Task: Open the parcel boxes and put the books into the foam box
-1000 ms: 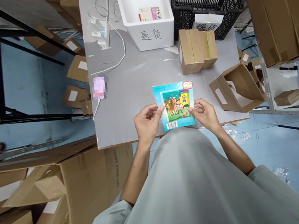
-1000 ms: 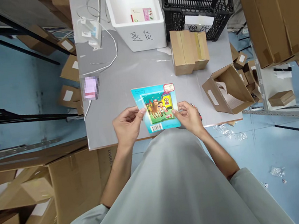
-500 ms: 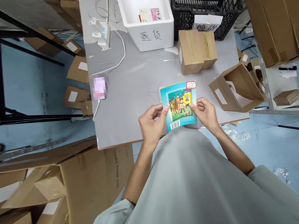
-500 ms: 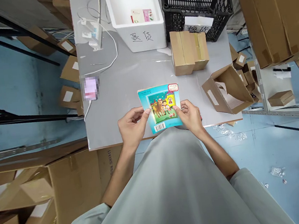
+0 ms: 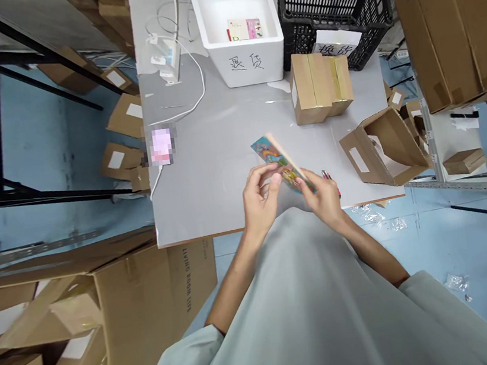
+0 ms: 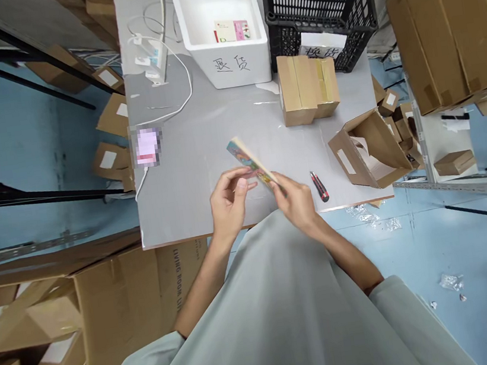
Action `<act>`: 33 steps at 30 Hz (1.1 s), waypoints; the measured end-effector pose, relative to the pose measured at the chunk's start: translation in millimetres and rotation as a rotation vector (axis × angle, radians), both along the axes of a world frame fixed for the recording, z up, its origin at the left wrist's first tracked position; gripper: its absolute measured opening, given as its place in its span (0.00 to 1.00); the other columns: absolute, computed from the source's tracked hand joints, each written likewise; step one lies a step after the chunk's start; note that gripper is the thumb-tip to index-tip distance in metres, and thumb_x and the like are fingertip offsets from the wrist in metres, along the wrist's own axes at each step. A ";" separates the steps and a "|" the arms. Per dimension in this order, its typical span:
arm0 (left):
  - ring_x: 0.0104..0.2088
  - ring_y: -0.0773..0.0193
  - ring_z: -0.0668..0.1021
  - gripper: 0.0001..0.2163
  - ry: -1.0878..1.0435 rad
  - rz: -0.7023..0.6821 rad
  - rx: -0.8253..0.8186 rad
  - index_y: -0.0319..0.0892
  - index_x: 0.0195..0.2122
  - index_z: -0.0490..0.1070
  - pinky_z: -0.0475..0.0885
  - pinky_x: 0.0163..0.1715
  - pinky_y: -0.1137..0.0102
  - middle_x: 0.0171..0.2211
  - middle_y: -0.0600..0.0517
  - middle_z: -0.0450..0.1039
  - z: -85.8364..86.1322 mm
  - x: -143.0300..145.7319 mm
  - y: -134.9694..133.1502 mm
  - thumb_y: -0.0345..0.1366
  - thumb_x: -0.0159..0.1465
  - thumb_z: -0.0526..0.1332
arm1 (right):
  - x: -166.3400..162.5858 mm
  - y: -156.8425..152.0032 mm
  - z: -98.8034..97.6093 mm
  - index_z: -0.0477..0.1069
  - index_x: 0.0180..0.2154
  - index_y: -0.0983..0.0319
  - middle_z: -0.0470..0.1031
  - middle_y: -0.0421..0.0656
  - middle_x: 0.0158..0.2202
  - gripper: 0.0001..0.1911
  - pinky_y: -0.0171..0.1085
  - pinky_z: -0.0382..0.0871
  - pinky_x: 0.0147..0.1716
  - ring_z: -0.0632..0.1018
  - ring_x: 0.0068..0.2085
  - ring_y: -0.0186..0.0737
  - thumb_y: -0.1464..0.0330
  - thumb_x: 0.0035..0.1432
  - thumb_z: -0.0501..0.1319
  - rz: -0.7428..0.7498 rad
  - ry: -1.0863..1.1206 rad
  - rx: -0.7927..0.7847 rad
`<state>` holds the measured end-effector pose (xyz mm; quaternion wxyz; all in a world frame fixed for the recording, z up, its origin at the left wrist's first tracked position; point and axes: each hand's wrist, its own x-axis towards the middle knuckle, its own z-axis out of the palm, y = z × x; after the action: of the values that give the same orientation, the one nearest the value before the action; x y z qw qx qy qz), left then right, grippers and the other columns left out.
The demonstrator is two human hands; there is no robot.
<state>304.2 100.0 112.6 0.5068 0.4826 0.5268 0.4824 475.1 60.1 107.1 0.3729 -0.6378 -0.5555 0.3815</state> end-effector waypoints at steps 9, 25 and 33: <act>0.47 0.53 0.86 0.29 -0.192 -0.082 -0.333 0.40 0.49 0.83 0.83 0.47 0.62 0.46 0.42 0.87 -32.0 -27.0 6.2 0.60 0.59 0.78 | 16.4 21.2 3.1 0.83 0.50 0.57 0.89 0.46 0.49 0.32 0.48 0.86 0.48 0.88 0.49 0.55 0.41 0.56 0.78 -0.181 0.633 -0.272; 0.40 0.60 0.84 0.35 -0.175 -0.422 -0.355 0.47 0.71 0.73 0.86 0.33 0.67 0.59 0.44 0.82 -28.9 -62.8 120.3 0.42 0.62 0.73 | 24.9 124.0 -17.0 0.77 0.65 0.55 0.86 0.45 0.50 0.32 0.39 0.86 0.32 0.87 0.35 0.41 0.55 0.63 0.74 0.079 0.626 -0.321; 0.43 0.58 0.86 0.21 -0.207 -0.100 -0.212 0.37 0.56 0.83 0.87 0.48 0.59 0.51 0.43 0.85 -52.2 -48.6 305.4 0.33 0.61 0.73 | 17.2 324.6 -36.6 0.83 0.50 0.62 0.87 0.46 0.44 0.19 0.45 0.89 0.48 0.88 0.42 0.46 0.62 0.59 0.78 -0.121 0.653 -0.142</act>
<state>255.6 405.4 60.4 0.6299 0.3998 0.4950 0.4454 492.3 384.7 70.5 0.5079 -0.5379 -0.3400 0.5806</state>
